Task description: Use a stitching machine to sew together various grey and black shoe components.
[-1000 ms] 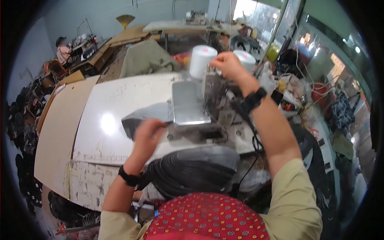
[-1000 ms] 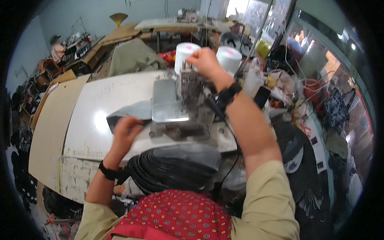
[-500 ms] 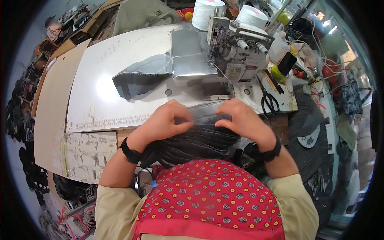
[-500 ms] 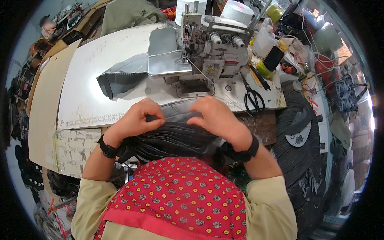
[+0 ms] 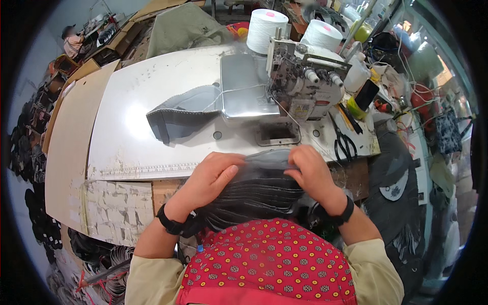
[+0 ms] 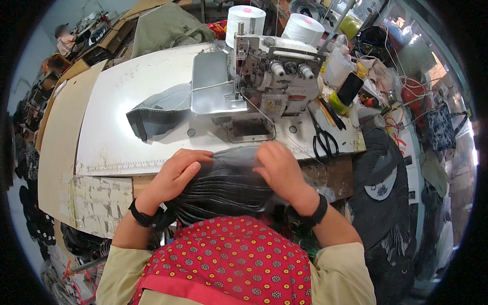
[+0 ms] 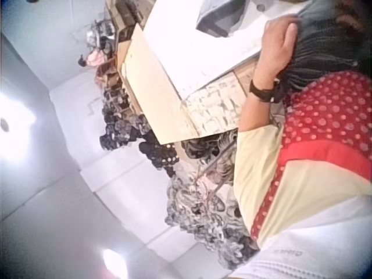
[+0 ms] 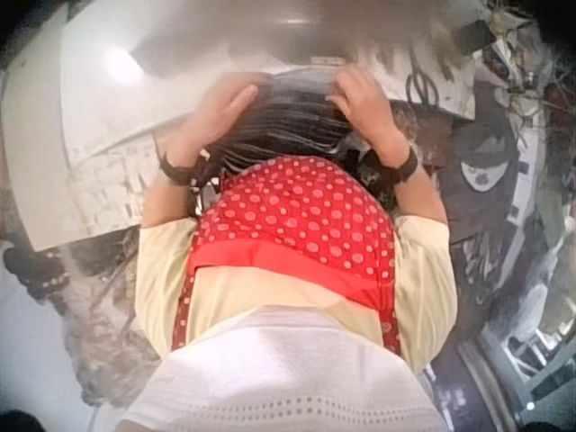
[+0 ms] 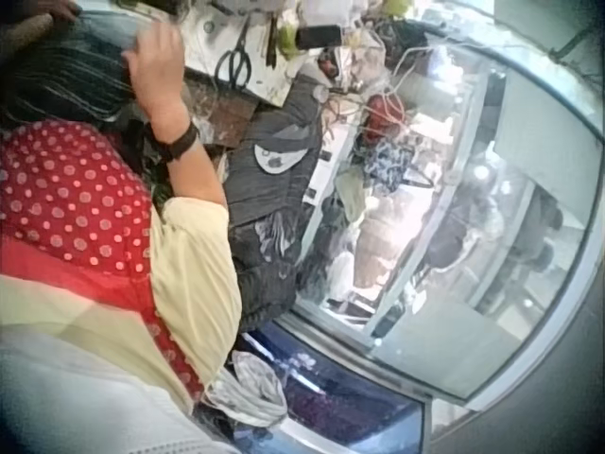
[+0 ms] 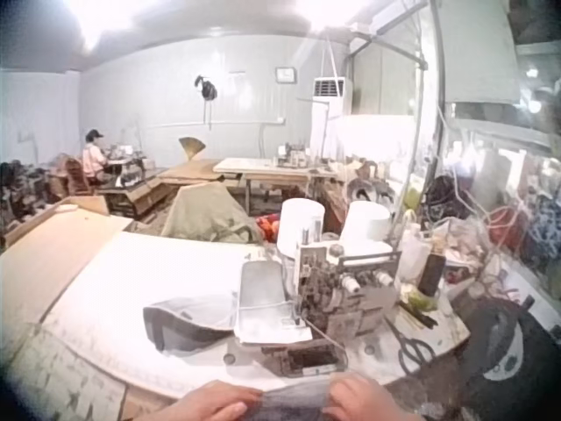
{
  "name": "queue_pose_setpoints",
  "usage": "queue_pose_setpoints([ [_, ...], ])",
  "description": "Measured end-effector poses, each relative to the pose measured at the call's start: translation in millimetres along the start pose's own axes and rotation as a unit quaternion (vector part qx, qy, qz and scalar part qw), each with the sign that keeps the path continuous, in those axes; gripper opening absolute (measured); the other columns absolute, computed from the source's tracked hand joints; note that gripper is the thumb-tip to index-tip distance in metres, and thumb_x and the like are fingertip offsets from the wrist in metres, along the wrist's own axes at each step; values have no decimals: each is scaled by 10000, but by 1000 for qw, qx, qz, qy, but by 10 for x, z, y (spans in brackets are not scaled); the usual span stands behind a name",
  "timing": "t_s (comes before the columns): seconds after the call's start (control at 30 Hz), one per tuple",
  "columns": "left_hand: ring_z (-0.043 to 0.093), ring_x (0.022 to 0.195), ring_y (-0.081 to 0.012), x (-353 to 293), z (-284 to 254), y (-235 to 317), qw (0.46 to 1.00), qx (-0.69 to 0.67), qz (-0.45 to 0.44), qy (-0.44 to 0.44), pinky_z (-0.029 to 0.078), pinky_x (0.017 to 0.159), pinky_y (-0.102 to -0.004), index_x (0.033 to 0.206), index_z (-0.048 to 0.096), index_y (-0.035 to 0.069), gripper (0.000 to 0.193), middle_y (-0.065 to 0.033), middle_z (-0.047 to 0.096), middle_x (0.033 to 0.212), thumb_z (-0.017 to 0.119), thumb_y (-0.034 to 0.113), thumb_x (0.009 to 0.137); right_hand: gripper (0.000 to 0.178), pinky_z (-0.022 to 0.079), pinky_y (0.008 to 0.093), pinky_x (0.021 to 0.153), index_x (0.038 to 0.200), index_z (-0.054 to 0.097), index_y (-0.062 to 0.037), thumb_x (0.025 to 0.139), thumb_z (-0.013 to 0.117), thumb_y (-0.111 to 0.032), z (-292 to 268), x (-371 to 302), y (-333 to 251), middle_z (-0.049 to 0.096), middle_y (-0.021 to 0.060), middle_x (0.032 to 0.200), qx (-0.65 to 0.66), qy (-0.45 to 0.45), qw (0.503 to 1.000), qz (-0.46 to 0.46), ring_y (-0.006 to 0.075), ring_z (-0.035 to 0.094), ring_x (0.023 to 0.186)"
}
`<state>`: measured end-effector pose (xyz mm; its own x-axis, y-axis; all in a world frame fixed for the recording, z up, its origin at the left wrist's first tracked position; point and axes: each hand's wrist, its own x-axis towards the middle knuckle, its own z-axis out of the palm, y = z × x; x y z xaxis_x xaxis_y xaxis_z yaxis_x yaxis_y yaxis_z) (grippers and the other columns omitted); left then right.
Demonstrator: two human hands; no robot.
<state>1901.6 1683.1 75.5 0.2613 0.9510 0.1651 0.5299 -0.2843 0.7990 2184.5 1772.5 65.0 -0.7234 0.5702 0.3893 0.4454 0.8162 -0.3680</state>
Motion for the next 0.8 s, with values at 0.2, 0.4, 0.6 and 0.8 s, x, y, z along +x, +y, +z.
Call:
queue_pose_setpoints([
  [0.2,574,1041,-114,52,-166,-156,960,-233,-157,-2,434,935,-287,1158,613,25,332,-87,684,1144,399,258,1060,202,489,287,672,925,544,-41,819,716,-33,-858,44,-226,584,86,867,113,38,986,114,161,589,721],
  [0.4,554,724,-107,530,-275,-327,943,-273,-187,36,453,668,-234,1109,635,21,204,-19,657,950,529,130,974,278,433,203,636,1178,627,8,903,606,-25,-347,621,85,634,-6,944,437,48,871,218,31,518,737],
  [0.6,519,701,-81,969,-484,-378,804,-542,-175,173,459,654,-257,1145,622,52,265,-23,583,1207,593,250,970,212,424,208,597,1116,664,31,944,580,-61,271,950,130,650,16,805,353,176,875,282,31,535,673],
  [0.8,499,709,-84,1579,-566,-640,952,3,40,303,436,644,-235,910,626,-12,262,-49,617,1158,798,139,784,180,526,354,640,1084,645,-5,936,585,-90,332,881,32,682,150,824,335,110,894,277,246,689,783],
])
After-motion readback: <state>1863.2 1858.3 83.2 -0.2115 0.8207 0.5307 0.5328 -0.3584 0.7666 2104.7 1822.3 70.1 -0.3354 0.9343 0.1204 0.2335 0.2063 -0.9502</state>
